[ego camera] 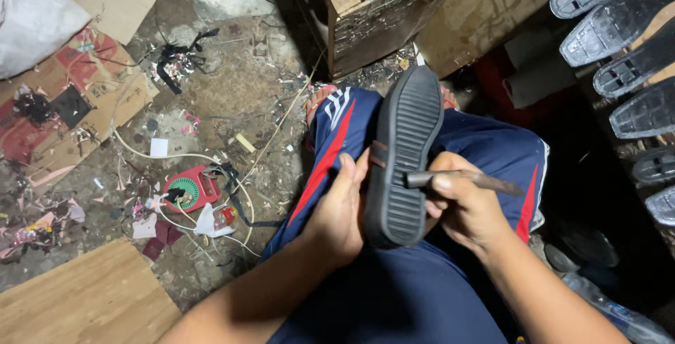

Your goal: The person sits on the floor of a shoe workshop, picks a rubber sole and a shoe upper from a crate, and presses the sole onto the upper by hand, aligning them on their lap. They then use a flat metal tool to press and trim along the joined sole edge, working around the shoe.

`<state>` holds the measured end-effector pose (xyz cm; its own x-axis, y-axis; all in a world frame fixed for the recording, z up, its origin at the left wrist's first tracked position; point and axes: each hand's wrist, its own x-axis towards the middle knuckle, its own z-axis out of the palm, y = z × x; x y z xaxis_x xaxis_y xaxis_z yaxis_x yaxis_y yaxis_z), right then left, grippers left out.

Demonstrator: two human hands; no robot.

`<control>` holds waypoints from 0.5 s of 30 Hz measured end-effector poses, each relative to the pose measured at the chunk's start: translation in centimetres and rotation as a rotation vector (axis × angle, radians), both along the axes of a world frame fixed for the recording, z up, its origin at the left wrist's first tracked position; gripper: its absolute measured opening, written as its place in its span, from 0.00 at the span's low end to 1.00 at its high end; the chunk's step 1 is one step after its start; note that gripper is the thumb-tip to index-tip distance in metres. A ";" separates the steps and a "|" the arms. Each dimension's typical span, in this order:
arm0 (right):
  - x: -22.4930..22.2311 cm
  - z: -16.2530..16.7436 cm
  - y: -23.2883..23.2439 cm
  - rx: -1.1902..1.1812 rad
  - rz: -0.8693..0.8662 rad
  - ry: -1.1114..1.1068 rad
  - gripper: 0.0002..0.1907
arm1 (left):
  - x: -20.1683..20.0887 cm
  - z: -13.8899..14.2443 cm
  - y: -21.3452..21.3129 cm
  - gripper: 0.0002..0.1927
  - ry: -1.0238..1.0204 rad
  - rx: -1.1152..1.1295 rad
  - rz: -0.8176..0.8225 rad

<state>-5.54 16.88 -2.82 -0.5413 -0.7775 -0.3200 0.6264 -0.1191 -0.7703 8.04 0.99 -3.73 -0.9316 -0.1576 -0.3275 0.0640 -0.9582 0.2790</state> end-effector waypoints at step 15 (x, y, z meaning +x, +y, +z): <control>0.1 0.6 0.4 0.157 -0.103 0.199 0.10 | -4.6 -1.5 -4.0 0.47 -0.046 -0.518 0.086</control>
<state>-5.43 17.25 -2.21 -0.6796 -0.6642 -0.3114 0.4513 -0.0439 -0.8913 3.44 -2.98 -5.21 -0.8945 -0.3851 -0.2272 0.1126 -0.6858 0.7190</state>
